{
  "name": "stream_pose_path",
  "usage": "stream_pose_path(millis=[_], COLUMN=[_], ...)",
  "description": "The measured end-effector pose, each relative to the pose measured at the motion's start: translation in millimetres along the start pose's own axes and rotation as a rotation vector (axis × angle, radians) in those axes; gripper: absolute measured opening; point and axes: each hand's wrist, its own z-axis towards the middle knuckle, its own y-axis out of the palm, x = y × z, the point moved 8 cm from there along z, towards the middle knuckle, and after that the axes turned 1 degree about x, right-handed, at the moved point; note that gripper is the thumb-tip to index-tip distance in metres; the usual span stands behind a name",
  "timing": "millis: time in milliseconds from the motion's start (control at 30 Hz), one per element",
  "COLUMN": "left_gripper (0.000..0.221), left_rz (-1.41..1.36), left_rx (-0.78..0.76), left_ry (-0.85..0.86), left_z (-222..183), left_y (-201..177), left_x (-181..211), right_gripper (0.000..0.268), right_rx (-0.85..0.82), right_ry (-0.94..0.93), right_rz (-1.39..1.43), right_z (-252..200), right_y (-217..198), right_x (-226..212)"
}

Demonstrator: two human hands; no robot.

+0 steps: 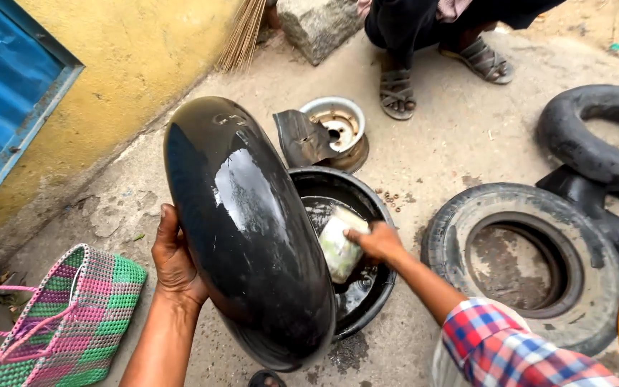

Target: Checking a bicycle or small vehicle tire tube for leaks using a water bucket and applying a repair patch.

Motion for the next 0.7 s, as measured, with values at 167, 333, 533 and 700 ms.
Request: stream_pose_path(millis=[167,333,533,700], left_gripper=[0.066,0.061,0.062,0.065], left_rz=[0.015,-0.001,0.001,0.077], left_rx=[0.038,0.027,0.007,0.082], left_ry=[-0.005,0.049,0.059,0.050], left_z=[3.1,1.9,5.1,1.2], left_y=[-13.5,-4.3,-0.2,-1.7], left_x=[2.9,13.2,11.8,6.0], right_gripper=[0.081,0.062,0.060,0.081], right_rx=[-0.200,-0.329,-0.344,-0.063], right_ry=[0.187,0.365,0.386,0.174], right_rz=[-0.086,0.003,-0.018,-0.365], right_z=[-9.1,-24.2,-0.7,43.6], right_y=[56.1,84.5,86.3,27.9], right_x=[29.9,32.5,38.0,6.2])
